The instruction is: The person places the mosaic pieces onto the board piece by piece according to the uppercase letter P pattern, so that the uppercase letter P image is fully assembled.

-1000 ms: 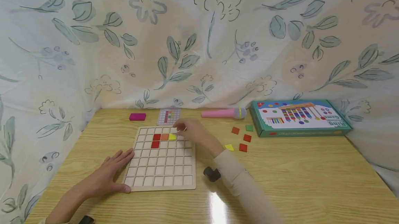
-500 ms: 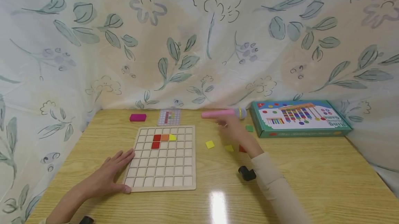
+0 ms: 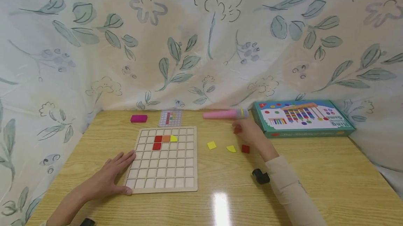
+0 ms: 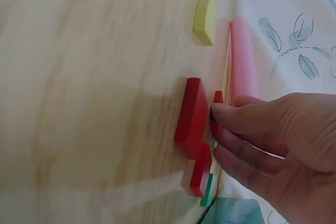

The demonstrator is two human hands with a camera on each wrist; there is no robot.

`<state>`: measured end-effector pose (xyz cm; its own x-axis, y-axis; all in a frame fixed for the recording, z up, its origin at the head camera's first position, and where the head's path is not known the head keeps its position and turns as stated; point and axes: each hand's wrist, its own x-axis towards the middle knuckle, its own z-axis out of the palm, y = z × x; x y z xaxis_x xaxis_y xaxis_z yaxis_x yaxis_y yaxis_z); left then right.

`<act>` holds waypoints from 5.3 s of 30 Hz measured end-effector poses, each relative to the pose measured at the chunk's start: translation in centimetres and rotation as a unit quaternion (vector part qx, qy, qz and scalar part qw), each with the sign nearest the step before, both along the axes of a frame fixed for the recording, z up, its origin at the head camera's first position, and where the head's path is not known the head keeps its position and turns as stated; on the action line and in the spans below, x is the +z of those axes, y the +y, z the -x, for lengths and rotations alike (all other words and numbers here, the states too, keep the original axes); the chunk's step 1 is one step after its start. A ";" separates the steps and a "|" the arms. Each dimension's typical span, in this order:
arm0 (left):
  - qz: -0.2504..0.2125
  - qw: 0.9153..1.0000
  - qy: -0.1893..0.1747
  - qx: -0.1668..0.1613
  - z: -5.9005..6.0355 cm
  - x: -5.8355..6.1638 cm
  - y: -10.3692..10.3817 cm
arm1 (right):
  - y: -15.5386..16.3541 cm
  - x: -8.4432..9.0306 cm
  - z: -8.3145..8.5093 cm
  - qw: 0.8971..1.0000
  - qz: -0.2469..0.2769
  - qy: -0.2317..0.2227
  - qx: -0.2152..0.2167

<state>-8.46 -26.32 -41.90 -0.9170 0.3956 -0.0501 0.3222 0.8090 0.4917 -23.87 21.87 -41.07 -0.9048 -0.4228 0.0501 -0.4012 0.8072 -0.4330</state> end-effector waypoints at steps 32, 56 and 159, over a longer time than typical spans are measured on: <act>-0.007 1.000 -0.002 0.003 -0.1 -0.1 0.0 | -8.0 0.9 0.5 0.982 0.145 -0.023 0.119; -0.007 1.000 0.005 0.002 0.0 -0.5 0.0 | -18.0 1.2 -2.2 0.983 0.107 -0.037 0.147; -0.007 1.000 0.013 -0.004 0.1 -0.5 -0.2 | 2.2 0.3 -7.0 0.994 0.068 -0.059 0.058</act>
